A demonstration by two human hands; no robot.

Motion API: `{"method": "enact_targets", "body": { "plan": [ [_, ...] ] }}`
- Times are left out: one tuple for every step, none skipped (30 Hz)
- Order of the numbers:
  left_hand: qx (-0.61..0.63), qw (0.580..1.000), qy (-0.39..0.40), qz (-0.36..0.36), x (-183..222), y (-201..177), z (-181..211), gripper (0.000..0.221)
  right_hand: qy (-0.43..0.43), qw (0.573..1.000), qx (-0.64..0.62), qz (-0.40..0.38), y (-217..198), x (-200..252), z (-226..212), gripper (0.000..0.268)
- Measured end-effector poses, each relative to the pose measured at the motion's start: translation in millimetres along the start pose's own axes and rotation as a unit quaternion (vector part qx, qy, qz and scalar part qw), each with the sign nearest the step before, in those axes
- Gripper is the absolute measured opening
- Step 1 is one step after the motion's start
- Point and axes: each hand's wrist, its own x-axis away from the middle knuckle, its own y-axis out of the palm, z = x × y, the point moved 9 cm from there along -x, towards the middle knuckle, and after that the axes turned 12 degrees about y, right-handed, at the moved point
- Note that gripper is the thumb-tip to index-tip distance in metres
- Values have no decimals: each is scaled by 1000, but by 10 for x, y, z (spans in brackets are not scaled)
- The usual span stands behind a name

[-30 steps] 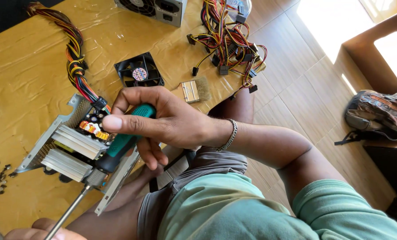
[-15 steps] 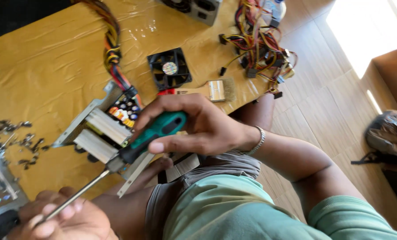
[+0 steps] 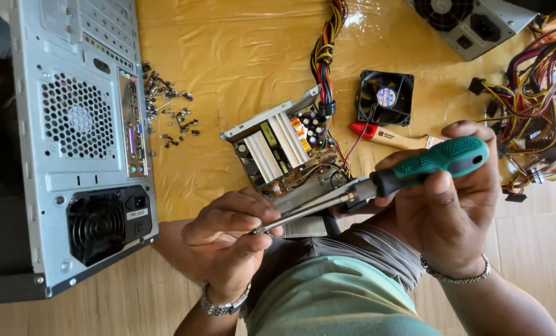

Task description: Disassembling and cleaning a computer power supply unit using a screwdriver.

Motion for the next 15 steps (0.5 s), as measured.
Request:
{"method": "enact_targets", "body": {
  "plan": [
    [-34, 999, -11, -13, 2, 17, -21, 24, -15, 1000, 5, 7, -45, 6, -32, 46],
    [-68, 997, -21, -25, 2, 33, -41, 32, -29, 999, 11, 13, -88, 11, -65, 46],
    [-65, 997, -22, -25, -28, 37, -46, 32, -30, 999, 13, 15, -91, 21, -137, 46],
    [-66, 996, -21, -60, -57, 96, -50, 46, -41, 997, 47, 35, -107, 37, -225, 49],
    [-71, 993, -18, -94, -79, 146, -45, 61, -50, 994, 80, 52, -113, 40, -301, 51],
    [-71, 993, -17, -91, -122, 100, -48, 61, -49, 994, 81, 50, -414, 98, -324, 51],
    [-146, 983, 18, -113, -170, 74, 0, 60, -90, 975, 183, 82, -711, 175, -427, 58],
    [-219, 965, 51, -133, -216, 51, 43, 63, -130, 944, 279, 115, -993, 250, -524, 71],
    [-222, 965, 51, -129, -208, -30, 30, 63, -128, 945, 279, 111, -1428, 387, -567, 71],
    [-334, 926, 96, -145, -199, -82, 73, 67, -90, 884, 421, 185, -1930, 510, -595, 50],
    [-441, 873, 137, -159, -179, -120, 104, 74, -49, 793, 551, 254, -2439, 652, -647, 39],
    [-443, 872, 135, -156, -130, -185, 79, 74, -47, 793, 553, 250, -2532, 686, -672, 39],
    [-458, 863, 111, -182, -74, -225, -5, 87, -33, 811, 541, 220, -2611, 714, -649, 41],
    [-473, 852, 86, -208, -12, -264, -95, 103, -18, 828, 527, 190, -2694, 742, -629, 43],
    [-473, 852, 83, -209, 3, -294, -123, 103, -15, 828, 528, 191, -2741, 762, -627, 43]
  ]
}}
